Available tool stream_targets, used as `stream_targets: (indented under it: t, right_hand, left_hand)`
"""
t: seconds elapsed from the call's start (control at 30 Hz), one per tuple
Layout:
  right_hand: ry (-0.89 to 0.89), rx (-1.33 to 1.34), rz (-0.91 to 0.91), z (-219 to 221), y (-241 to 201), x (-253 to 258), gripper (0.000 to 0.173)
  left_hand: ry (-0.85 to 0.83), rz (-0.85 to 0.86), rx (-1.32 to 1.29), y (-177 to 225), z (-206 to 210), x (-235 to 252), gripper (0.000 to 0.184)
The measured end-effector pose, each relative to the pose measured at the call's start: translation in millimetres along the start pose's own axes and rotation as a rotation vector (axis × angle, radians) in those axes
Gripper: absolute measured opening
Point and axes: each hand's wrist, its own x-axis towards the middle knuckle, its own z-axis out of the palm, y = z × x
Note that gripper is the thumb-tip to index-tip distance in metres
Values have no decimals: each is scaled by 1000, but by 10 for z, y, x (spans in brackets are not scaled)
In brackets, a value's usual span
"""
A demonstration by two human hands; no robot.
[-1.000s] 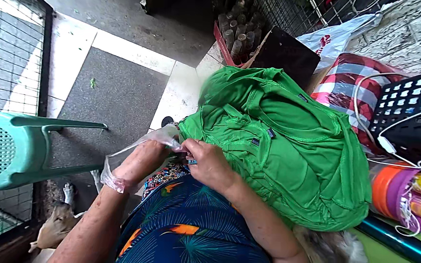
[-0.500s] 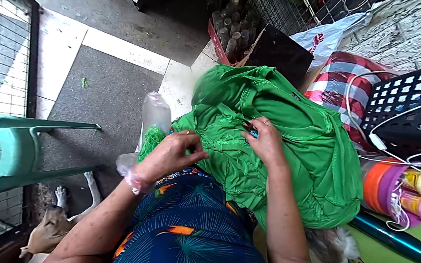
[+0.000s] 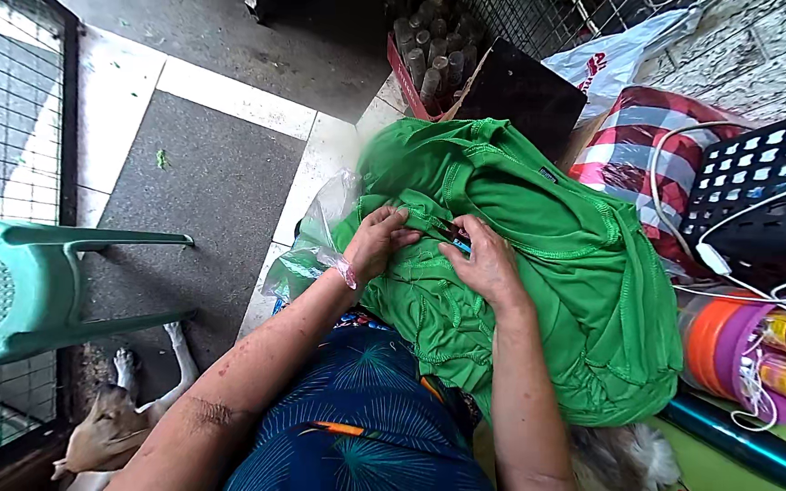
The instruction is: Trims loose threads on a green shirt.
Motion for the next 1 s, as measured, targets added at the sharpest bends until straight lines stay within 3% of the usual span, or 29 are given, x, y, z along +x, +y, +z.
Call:
stream_targets:
  t: [0.1, 0.2, 0.43, 1.0]
  right_hand:
    - [12, 8, -40, 7, 6, 1, 30]
    - [46, -1, -36, 37, -30, 7, 28]
    - [24, -100, 39, 83, -131, 79, 25]
    - [99, -113, -35, 134, -93, 66, 19]
  left_hand:
    - [89, -81, -192, 28, 82, 87, 12]
    - [65, -127, -264, 35, 108, 78, 15]
    - [21, -75, -298, -68, 85, 93, 18]
    - [30, -92, -284, -28, 98, 51, 18]
